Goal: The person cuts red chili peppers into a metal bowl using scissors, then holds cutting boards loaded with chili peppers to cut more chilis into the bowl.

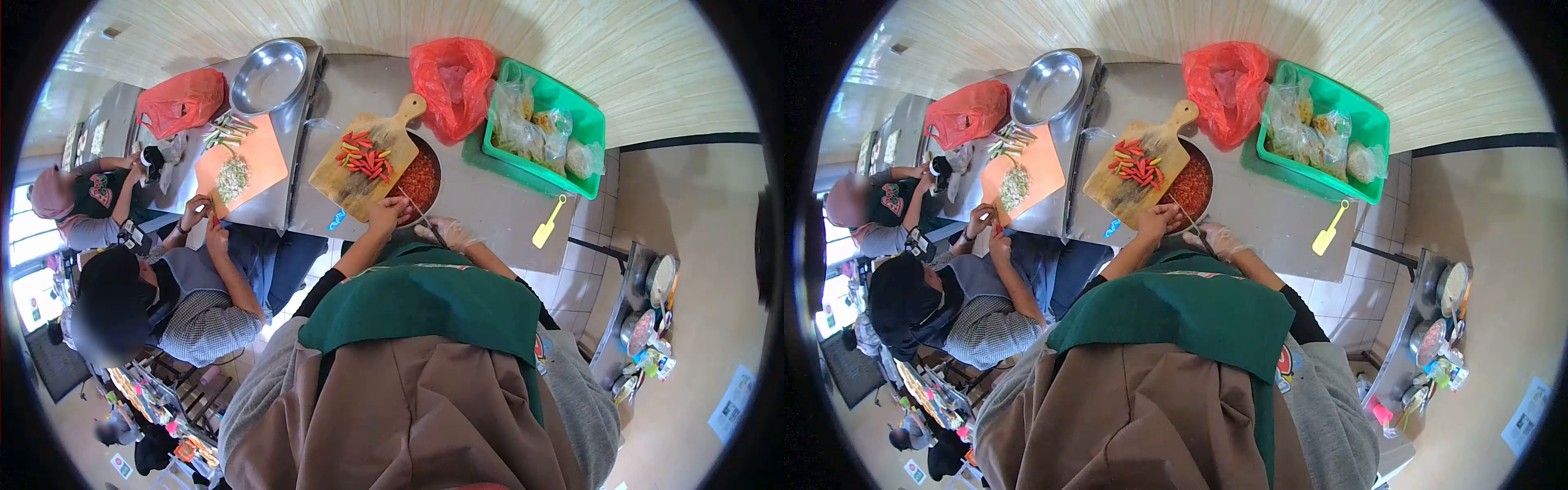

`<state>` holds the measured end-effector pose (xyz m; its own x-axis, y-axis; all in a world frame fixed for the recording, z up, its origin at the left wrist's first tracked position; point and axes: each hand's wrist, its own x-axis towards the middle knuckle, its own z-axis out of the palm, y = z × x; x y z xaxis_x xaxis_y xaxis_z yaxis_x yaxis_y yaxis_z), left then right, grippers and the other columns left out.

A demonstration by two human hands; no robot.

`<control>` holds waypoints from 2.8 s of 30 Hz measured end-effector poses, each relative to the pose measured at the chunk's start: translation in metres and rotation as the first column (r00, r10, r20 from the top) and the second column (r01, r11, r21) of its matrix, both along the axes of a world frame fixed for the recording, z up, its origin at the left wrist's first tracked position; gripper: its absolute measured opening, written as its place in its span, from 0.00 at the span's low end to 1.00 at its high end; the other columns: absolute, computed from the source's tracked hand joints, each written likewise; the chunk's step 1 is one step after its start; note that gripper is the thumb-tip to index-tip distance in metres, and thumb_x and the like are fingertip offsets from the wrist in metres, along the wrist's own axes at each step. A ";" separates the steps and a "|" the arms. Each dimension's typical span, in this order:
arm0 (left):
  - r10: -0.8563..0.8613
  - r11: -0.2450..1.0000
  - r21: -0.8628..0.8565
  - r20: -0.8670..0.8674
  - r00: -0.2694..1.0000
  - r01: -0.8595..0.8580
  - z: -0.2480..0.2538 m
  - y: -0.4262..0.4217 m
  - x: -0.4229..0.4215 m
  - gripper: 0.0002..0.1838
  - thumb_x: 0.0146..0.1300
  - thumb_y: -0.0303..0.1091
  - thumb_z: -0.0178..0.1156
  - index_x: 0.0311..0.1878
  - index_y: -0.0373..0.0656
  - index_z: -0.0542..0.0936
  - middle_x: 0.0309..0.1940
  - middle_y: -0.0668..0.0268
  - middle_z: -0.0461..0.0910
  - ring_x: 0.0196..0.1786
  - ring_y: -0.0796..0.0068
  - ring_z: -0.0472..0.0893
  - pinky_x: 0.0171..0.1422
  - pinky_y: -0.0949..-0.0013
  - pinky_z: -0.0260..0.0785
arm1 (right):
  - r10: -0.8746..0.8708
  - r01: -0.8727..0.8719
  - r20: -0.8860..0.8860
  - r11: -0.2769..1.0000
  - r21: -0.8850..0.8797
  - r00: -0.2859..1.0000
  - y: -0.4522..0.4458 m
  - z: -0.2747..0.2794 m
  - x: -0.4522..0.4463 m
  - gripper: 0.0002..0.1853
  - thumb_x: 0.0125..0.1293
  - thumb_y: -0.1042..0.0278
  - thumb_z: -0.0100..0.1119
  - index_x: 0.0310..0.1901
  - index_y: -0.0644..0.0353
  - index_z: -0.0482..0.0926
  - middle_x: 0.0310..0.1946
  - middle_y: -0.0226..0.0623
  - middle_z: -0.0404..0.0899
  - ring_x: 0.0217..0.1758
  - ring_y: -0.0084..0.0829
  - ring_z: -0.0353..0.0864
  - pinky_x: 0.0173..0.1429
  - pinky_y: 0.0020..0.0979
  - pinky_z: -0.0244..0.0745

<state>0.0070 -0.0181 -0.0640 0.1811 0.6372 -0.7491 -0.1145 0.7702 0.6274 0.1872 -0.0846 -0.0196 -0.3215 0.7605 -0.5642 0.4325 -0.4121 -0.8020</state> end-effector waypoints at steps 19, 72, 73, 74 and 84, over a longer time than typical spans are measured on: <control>-0.021 1.000 -0.007 -0.029 0.999 0.021 0.005 -0.009 0.002 0.09 0.62 0.34 0.63 0.43 0.43 0.80 0.34 0.70 0.82 0.33 0.81 0.79 0.33 0.78 0.72 | 0.004 -0.004 0.045 1.000 -0.001 0.999 -0.012 -0.007 -0.002 0.30 0.63 0.37 0.52 0.55 0.54 0.76 0.48 0.48 0.79 0.53 0.45 0.77 0.58 0.39 0.69; -0.309 0.877 0.331 -0.164 0.937 0.348 0.037 0.019 0.004 0.13 0.65 0.36 0.59 0.45 0.36 0.79 0.31 0.63 0.82 0.31 0.78 0.81 0.35 0.75 0.75 | -0.269 0.264 -0.046 0.960 -0.090 0.962 -0.009 0.050 0.008 0.24 0.61 0.42 0.58 0.32 0.59 0.74 0.21 0.29 0.72 0.24 0.22 0.70 0.30 0.27 0.66; -0.254 0.923 0.288 -0.043 0.966 0.255 0.030 0.013 0.004 0.13 0.65 0.36 0.58 0.46 0.37 0.79 0.30 0.64 0.81 0.30 0.79 0.80 0.35 0.76 0.75 | -0.255 0.250 -0.031 0.962 -0.106 0.967 -0.010 0.039 0.007 0.23 0.62 0.42 0.58 0.32 0.59 0.74 0.21 0.29 0.72 0.24 0.22 0.70 0.30 0.27 0.66; -0.186 0.959 0.232 0.075 0.980 0.164 0.023 0.009 0.003 0.13 0.66 0.36 0.57 0.47 0.37 0.79 0.30 0.66 0.81 0.30 0.80 0.80 0.35 0.77 0.76 | -0.240 0.236 -0.016 0.964 -0.123 0.971 -0.011 0.028 0.008 0.23 0.62 0.43 0.58 0.33 0.59 0.74 0.21 0.29 0.72 0.24 0.23 0.69 0.30 0.27 0.66; -0.222 0.960 0.155 -0.086 0.971 0.233 0.029 0.003 0.002 0.10 0.61 0.33 0.63 0.43 0.38 0.81 0.30 0.68 0.82 0.28 0.81 0.79 0.34 0.78 0.75 | -0.076 0.079 0.100 0.996 -0.035 0.992 -0.008 0.037 0.004 0.30 0.57 0.39 0.60 0.46 0.60 0.79 0.37 0.43 0.82 0.41 0.35 0.80 0.49 0.35 0.71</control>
<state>0.0087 -0.0150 -0.0348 0.2880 0.6993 -0.6543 0.0988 0.6579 0.7466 0.1912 -0.0930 0.0175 -0.2039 0.7582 -0.6193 0.4740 -0.4771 -0.7401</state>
